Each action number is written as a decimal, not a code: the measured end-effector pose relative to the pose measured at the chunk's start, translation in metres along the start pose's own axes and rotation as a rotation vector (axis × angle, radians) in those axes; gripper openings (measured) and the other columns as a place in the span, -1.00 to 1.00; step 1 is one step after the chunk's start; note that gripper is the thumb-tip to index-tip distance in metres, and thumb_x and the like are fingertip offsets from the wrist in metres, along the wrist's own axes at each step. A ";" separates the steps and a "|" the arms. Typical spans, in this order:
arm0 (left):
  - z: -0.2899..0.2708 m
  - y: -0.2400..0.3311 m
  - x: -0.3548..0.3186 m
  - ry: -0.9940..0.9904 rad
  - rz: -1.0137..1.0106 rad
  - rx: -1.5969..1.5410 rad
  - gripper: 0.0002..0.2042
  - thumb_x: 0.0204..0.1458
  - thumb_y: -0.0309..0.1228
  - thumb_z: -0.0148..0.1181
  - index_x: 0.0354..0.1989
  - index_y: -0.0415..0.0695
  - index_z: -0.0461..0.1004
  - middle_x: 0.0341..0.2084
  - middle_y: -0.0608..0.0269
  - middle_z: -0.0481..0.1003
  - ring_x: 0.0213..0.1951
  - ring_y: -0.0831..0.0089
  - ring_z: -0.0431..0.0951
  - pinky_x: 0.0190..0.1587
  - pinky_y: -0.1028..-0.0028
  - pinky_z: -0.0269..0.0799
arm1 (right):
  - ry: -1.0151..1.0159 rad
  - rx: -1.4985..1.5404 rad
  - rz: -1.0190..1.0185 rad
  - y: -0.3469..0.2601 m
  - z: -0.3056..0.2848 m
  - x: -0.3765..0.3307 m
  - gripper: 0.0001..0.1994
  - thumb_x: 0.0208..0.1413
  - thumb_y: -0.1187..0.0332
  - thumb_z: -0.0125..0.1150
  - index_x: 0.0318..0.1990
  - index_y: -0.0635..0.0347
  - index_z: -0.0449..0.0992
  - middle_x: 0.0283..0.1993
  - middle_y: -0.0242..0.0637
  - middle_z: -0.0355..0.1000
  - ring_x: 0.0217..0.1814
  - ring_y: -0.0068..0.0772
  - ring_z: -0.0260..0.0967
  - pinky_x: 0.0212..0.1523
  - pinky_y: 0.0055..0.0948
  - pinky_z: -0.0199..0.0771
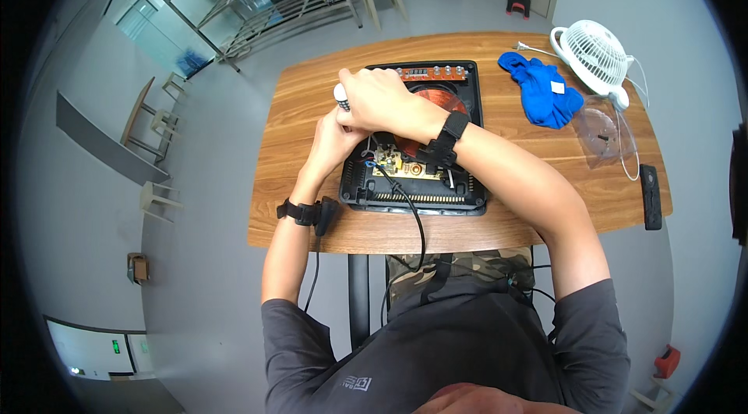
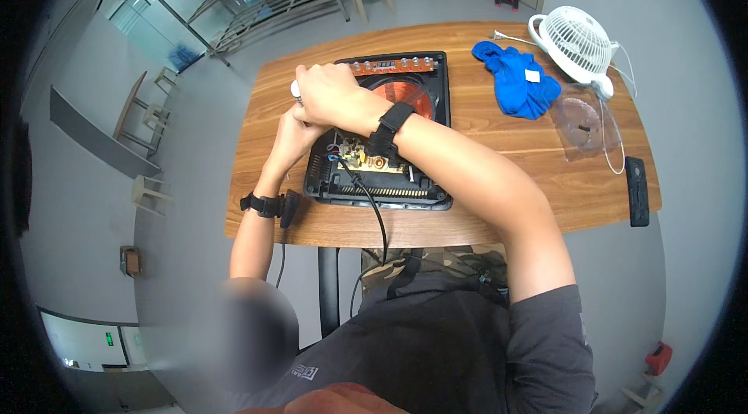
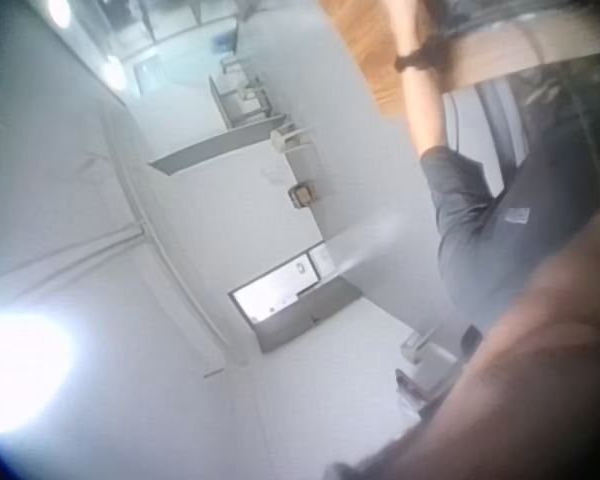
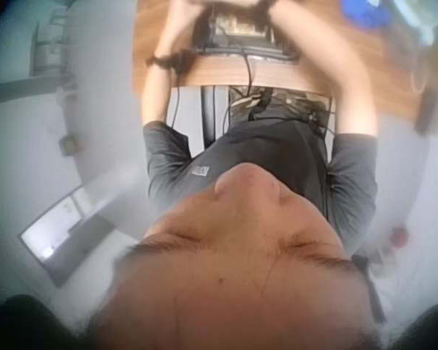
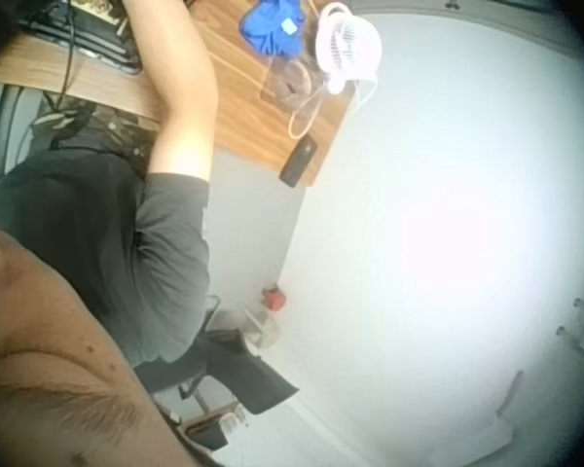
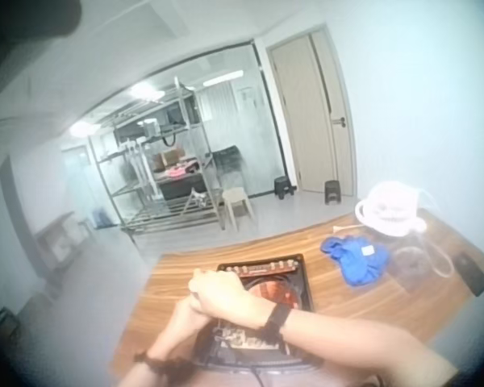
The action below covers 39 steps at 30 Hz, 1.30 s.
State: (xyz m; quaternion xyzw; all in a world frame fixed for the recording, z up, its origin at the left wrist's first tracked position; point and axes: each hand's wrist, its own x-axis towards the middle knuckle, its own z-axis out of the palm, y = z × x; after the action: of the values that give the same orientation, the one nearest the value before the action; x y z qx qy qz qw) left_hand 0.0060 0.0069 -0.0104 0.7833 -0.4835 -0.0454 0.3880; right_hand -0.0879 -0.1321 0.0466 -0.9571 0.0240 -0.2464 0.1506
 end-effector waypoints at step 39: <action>-0.011 -0.020 -0.014 -0.117 -0.007 0.258 -0.84 -0.04 -0.44 0.41 -0.34 -0.29 0.66 -0.44 -0.08 0.63 -0.35 0.08 0.66 -0.21 0.25 0.54 | 0.173 0.202 0.053 -0.012 -0.035 -0.005 -0.53 0.13 0.03 0.31 -0.24 0.39 0.47 -0.44 0.10 0.56 -0.34 0.15 0.58 -0.28 -0.06 0.60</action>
State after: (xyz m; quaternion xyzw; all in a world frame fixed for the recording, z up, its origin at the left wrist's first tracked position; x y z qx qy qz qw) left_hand 0.0182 0.0291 -0.0201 0.8245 -0.5042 -0.0299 0.2550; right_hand -0.1093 -0.1300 0.0774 -0.9113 0.0373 -0.3252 0.2499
